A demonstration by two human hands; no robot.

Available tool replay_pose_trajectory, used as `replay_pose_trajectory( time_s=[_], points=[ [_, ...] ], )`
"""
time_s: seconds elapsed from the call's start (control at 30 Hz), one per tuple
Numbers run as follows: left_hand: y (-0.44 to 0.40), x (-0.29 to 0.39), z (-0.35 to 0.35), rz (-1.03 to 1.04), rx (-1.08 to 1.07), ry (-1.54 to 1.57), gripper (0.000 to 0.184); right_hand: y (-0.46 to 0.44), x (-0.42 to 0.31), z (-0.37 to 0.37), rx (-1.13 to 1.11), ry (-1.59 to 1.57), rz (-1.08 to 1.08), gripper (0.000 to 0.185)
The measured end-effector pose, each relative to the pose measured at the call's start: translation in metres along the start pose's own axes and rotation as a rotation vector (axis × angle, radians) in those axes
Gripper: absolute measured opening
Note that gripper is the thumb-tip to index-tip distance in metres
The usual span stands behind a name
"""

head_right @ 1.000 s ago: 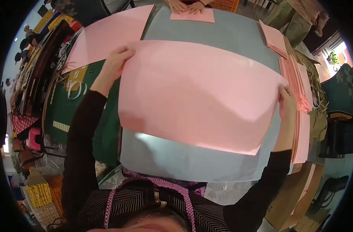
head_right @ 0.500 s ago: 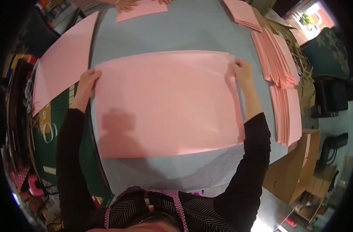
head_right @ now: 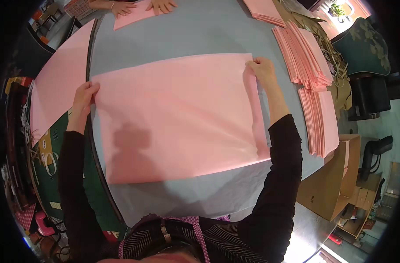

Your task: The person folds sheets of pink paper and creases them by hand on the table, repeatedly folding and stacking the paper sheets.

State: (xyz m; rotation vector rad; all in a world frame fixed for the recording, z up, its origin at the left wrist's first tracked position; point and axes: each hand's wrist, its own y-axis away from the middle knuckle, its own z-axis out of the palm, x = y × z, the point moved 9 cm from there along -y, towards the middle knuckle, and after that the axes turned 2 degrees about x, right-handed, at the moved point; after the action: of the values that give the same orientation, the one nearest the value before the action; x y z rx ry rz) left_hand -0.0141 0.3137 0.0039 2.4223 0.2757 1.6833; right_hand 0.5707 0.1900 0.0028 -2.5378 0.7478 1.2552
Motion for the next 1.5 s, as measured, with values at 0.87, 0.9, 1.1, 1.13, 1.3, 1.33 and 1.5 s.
replay_pose_trajectory(
  time_s=[0.87, 0.9, 1.1, 1.13, 1.3, 1.33, 1.5],
  points=[
    [-0.019, -0.005, 0.009, 0.098, 0.006, -0.147, 0.019, -0.014, -0.008, 0.006, 0.118, 0.314, -0.129, 0.03],
    [-0.019, -0.007, 0.008, 0.094, 0.02, -0.149, 0.019, -0.015, -0.008, 0.004, 0.134, 0.347, -0.167, 0.031],
    [-0.007, 0.003, 0.001, 0.335, 0.207, -0.484, 0.031, -0.032, 0.011, 0.012, 0.044, 0.336, -0.264, 0.034],
    [-0.003, 0.003, 0.0, 0.367, 0.248, -0.472, 0.031, -0.03, 0.01, 0.01, 0.061, 0.33, -0.266, 0.034],
    [0.013, 0.014, -0.001, 0.476, 0.356, -0.518, 0.028, -0.022, -0.003, 0.006, 0.09, 0.312, -0.204, 0.033],
    [0.017, 0.016, -0.001, 0.478, 0.344, -0.518, 0.027, -0.02, -0.001, 0.008, 0.053, 0.294, -0.15, 0.034],
    [0.012, 0.01, -0.001, 0.39, 0.279, -0.564, 0.026, -0.025, 0.006, 0.008, 0.083, 0.273, -0.192, 0.031]
  ],
)
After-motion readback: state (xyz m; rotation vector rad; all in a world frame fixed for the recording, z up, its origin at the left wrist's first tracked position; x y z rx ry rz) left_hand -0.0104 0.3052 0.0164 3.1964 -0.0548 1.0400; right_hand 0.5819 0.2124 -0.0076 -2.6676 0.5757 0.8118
